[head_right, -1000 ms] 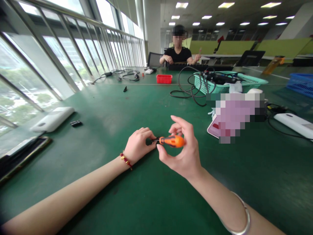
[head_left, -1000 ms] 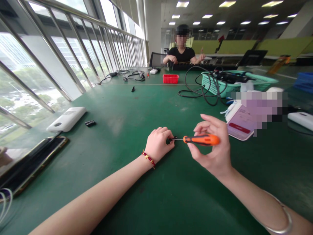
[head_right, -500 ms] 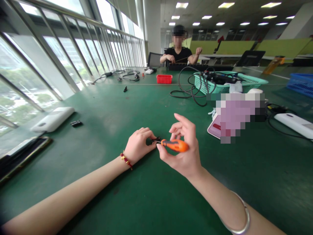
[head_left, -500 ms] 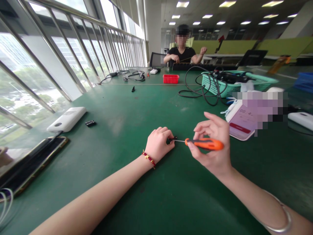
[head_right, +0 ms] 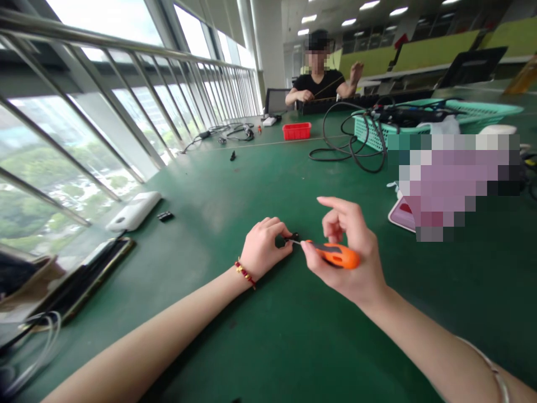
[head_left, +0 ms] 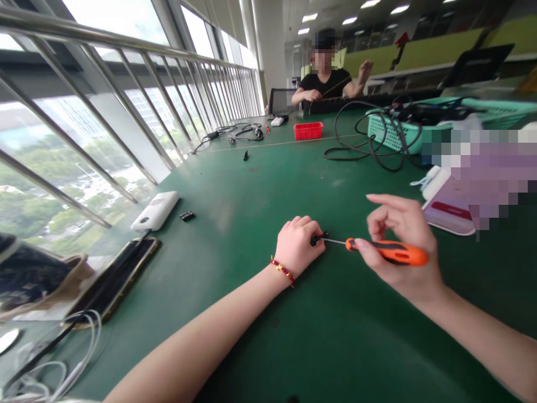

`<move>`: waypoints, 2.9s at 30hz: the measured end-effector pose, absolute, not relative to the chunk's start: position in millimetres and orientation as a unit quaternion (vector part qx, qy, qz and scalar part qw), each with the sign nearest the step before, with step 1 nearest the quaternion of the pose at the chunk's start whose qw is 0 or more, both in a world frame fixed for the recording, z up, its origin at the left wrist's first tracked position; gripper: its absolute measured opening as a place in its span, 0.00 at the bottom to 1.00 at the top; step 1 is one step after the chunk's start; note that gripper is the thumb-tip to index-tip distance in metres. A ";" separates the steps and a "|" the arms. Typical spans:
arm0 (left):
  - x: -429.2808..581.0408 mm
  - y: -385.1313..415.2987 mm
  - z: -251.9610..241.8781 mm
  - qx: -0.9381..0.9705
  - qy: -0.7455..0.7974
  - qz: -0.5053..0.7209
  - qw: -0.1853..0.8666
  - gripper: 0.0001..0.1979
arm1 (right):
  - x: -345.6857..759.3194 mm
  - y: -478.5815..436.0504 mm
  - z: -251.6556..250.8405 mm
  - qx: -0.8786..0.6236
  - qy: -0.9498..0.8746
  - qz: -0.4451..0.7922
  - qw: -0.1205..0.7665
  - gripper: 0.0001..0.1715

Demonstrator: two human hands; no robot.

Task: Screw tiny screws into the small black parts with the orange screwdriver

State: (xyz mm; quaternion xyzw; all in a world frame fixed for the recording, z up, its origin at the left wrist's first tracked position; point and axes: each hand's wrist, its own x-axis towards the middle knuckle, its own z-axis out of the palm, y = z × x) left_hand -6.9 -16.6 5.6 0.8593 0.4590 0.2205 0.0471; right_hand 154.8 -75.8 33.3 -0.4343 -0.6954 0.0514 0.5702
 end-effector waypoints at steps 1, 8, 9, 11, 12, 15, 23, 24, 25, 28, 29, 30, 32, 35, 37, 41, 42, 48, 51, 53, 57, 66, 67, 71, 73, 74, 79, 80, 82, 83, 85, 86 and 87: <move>-7.0 -16.8 5.6 0.859 0.459 0.220 0.047 0.01 | 155.2 -76.7 33.3 -0.436 -0.705 0.051 0.557 0.24; -6.5 -16.8 6.0 0.851 0.468 0.228 0.069 0.01 | 152.6 -79.4 32.1 -0.439 -0.706 0.039 0.555 0.20; -6.5 -16.7 5.8 0.850 0.468 0.232 0.070 0.02 | 152.5 -77.7 31.3 -0.425 -0.701 0.036 0.571 0.25; -6.7 -16.7 5.2 0.849 0.465 0.239 0.071 0.02 | 153.0 -74.6 29.9 -0.408 -0.693 0.038 0.594 0.32; -6.8 -16.7 4.9 0.849 0.464 0.242 0.071 0.02 | 153.5 -73.8 29.5 -0.407 -0.691 0.045 0.596 0.34; -7.0 -16.4 4.2 0.849 0.461 0.245 0.073 0.01 | 155.1 -75.8 29.9 -0.431 -0.700 0.061 0.567 0.27; -6.5 -15.0 3.6 0.847 0.461 0.256 0.073 0.02 | 152.8 -78.8 30.6 -0.413 -0.700 0.047 0.581 0.27; -6.5 -15.0 3.7 0.845 0.462 0.258 0.073 0.02 | 152.2 -77.4 29.9 -0.397 -0.694 0.059 0.598 0.32; -6.6 -15.1 3.8 0.844 0.463 0.260 0.074 0.02 | 151.8 -76.2 29.4 -0.401 -0.686 0.070 0.603 0.34; -7.0 -15.0 3.8 0.842 0.465 0.262 0.075 0.01 | 151.7 -76.5 29.6 -0.431 -0.677 0.088 0.590 0.33; -7.2 -14.8 3.7 0.843 0.464 0.263 0.075 0.00 | 151.9 -77.7 30.2 -0.443 -0.682 0.085 0.576 0.30; -7.2 -14.5 3.5 0.843 0.464 0.263 0.074 0.00 | 152.2 -79.2 31.0 -0.453 -0.689 0.079 0.560 0.25; -7.2 -14.0 3.2 0.843 0.465 0.262 0.072 0.00 | 152.5 -82.1 32.7 -0.468 -0.708 0.068 0.525 0.14; -6.7 -13.6 3.0 0.842 0.469 0.258 0.068 0.00 | 151.9 -83.3 33.0 -0.454 -0.720 0.058 0.522 0.12; -6.4 -13.7 3.3 0.841 0.472 0.258 0.064 0.01 | 151.0 -81.5 31.3 -0.424 -0.720 0.056 0.547 0.22; -6.5 -14.3 3.9 0.841 0.471 0.260 0.063 0.01 | 151.1 -77.4 27.5 -0.415 -0.722 0.064 0.550 0.33; -6.6 -14.3 4.0 0.840 0.471 0.261 0.064 0.01 | 151.8 -77.3 27.4 -0.423 -0.735 0.076 0.525 0.28; -8.4 -12.7 2.2 0.827 0.480 0.279 0.093 0.01 | 160.8 -78.2 32.8 -0.439 -0.744 0.017 0.503 0.07; -10.1 -10.1 0.8 0.820 0.480 0.288 0.123 0.02 | 165.4 -71.1 31.5 -0.479 -0.673 -0.029 0.562 0.06; -10.9 -8.2 0.0 0.814 0.480 0.296 0.143 0.02 | 167.4 -62.9 26.3 -0.488 -0.678 -0.023 0.550 0.07; -11.0 -6.4 -0.2 0.803 0.477 0.316 0.166 0.02 | 169.4 -45.6 8.0 -0.519 -0.737 0.028 0.432 0.08; -9.7 -7.9 1.7 0.796 0.479 0.324 0.180 0.02 | 172.8 -35.5 -8.0 -0.535 -0.754 0.115 0.363 0.09; -9.6 -7.8 1.7 0.795 0.480 0.325 0.180 0.02 | 172.6 -35.8 -7.3 -0.536 -0.756 0.118 0.356 0.10; -9.2 -7.4 1.7 0.794 0.479 0.326 0.182 0.02 | 171.7 -36.1 -6.4 -0.530 -0.764 0.126 0.347 0.10; -9.1 -7.7 2.0 0.794 0.479 0.326 0.184 0.02 | 171.4 -36.0 -6.6 -0.530 -0.764 0.126 0.346 0.10; -9.0 -8.2 2.5 0.794 0.481 0.326 0.180 0.02 | 171.3 -36.1 -6.6 -0.531 -0.763 0.126 0.346 0.10; -7.5 -14.3 7.0 0.812 0.471 0.326 0.112 0.03 | 169.7 -37.5 -4.4 -0.517 -0.767 0.137 0.356 0.11; -7.1 -15.7 7.9 0.821 0.462 0.320 0.101 0.04 | 169.3 -37.8 -3.8 -0.513 -0.769 0.137 0.356 0.11; -6.5 -17.8 8.8 0.834 0.447 0.311 0.087 0.04 | 168.7 -38.5 -2.8 -0.509 -0.773 0.136 0.354 0.10; -6.4 -18.4 9.0 0.837 0.443 0.310 0.083 0.04 | 168.5 -38.8 -2.4 -0.510 -0.774 0.134 0.352 0.09; -6.5 -18.8 8.8 0.838 0.440 0.312 0.081 0.04 | 168.3 -39.4 -1.7 -0.513 -0.774 0.130 0.347 0.08; -6.6 -18.8 8.5 0.838 0.439 0.313 0.082 0.04 | 168.2 -39.7 -1.4 -0.515 -0.774 0.128 0.346 0.08; -6.7 -18.6 8.2 0.838 0.438 0.314 0.083 0.04 | 168.2 -39.9 -1.1 -0.516 -0.774 0.127 0.345 0.07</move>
